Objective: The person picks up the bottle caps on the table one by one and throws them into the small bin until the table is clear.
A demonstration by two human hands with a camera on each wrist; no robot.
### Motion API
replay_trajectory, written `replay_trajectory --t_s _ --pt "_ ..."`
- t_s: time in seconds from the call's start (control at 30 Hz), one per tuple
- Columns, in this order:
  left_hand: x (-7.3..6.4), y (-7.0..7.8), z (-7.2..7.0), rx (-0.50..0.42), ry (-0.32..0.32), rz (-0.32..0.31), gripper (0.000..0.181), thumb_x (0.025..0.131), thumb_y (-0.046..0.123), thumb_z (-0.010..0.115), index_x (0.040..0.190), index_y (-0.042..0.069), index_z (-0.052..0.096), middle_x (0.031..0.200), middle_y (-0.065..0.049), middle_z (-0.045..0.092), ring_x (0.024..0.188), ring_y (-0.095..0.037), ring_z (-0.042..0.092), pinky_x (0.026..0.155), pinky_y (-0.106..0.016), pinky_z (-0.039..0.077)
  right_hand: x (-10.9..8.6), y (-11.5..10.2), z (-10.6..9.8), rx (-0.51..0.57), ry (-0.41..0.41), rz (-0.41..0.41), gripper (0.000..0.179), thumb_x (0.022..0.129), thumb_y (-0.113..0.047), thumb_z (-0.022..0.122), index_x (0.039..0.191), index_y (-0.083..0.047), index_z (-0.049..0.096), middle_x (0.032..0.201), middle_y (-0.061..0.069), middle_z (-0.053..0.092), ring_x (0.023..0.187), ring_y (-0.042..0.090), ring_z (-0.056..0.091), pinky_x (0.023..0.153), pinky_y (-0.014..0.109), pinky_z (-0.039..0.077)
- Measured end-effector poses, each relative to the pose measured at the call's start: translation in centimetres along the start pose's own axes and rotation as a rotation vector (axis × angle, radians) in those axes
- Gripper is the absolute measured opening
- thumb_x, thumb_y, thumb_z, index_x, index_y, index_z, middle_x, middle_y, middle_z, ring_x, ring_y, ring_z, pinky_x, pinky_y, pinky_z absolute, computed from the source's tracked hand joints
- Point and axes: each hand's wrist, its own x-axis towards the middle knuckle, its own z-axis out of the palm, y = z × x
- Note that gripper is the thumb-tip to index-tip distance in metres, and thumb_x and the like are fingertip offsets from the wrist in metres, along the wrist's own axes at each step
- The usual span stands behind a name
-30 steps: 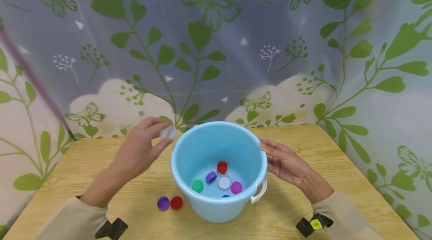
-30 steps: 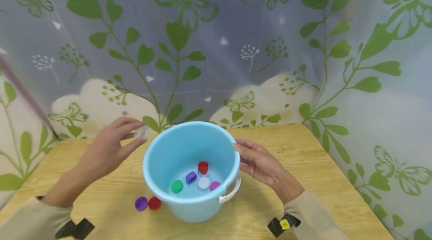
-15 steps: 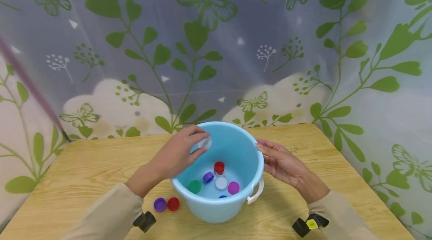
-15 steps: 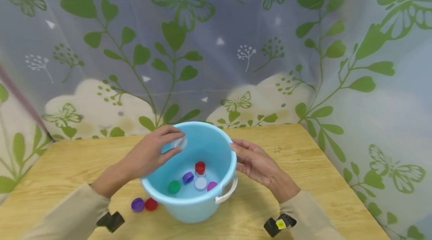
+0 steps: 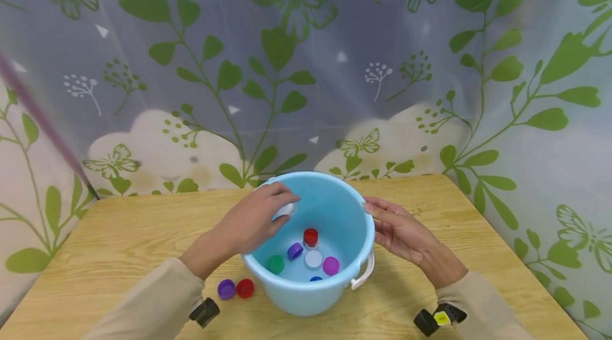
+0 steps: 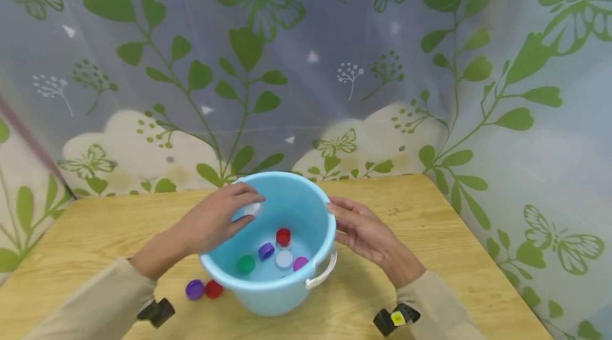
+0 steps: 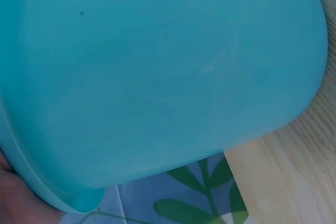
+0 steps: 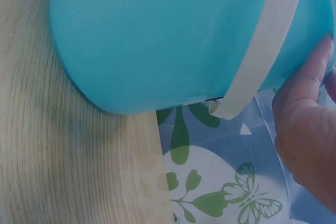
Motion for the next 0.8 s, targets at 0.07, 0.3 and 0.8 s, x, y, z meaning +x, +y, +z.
replay_trajectory --t_s 0.07,0.3,0.8 --pt "0.0 0.0 0.0 -0.005 0.01 -0.013 0.033 0.088 0.015 0.07 0.119 0.006 0.063 0.117 -0.007 0.059 0.111 -0.025 0.055 0.097 -0.042 0.048 0.0 0.0 0.0 0.004 -0.005 -0.003 0.025 0.104 -0.008 0.04 0.122 -0.006 0.058 0.109 0.009 0.062 0.093 0.017 0.065 0.082 0.029 0.055" --pt "-0.6 -0.6 0.2 -0.089 0.361 -0.048 0.019 0.088 0.01 0.064 0.106 0.009 0.068 0.108 -0.003 0.062 0.105 -0.021 0.055 0.087 -0.038 0.052 -0.1 0.0 0.1 -0.004 0.002 -0.006 0.025 0.103 -0.009 0.042 0.121 -0.006 0.058 0.109 0.009 0.062 0.092 0.017 0.065 0.082 0.03 0.055" --pt "-7.7 -5.1 1.7 -0.112 0.416 -0.336 0.023 0.087 0.003 0.06 0.109 0.004 0.064 0.106 -0.007 0.062 0.092 -0.023 0.061 0.071 -0.038 0.056 -0.1 0.0 0.3 -0.015 0.017 0.004 0.025 0.103 -0.01 0.044 0.123 -0.007 0.057 0.111 0.009 0.061 0.095 0.017 0.064 0.085 0.03 0.054"
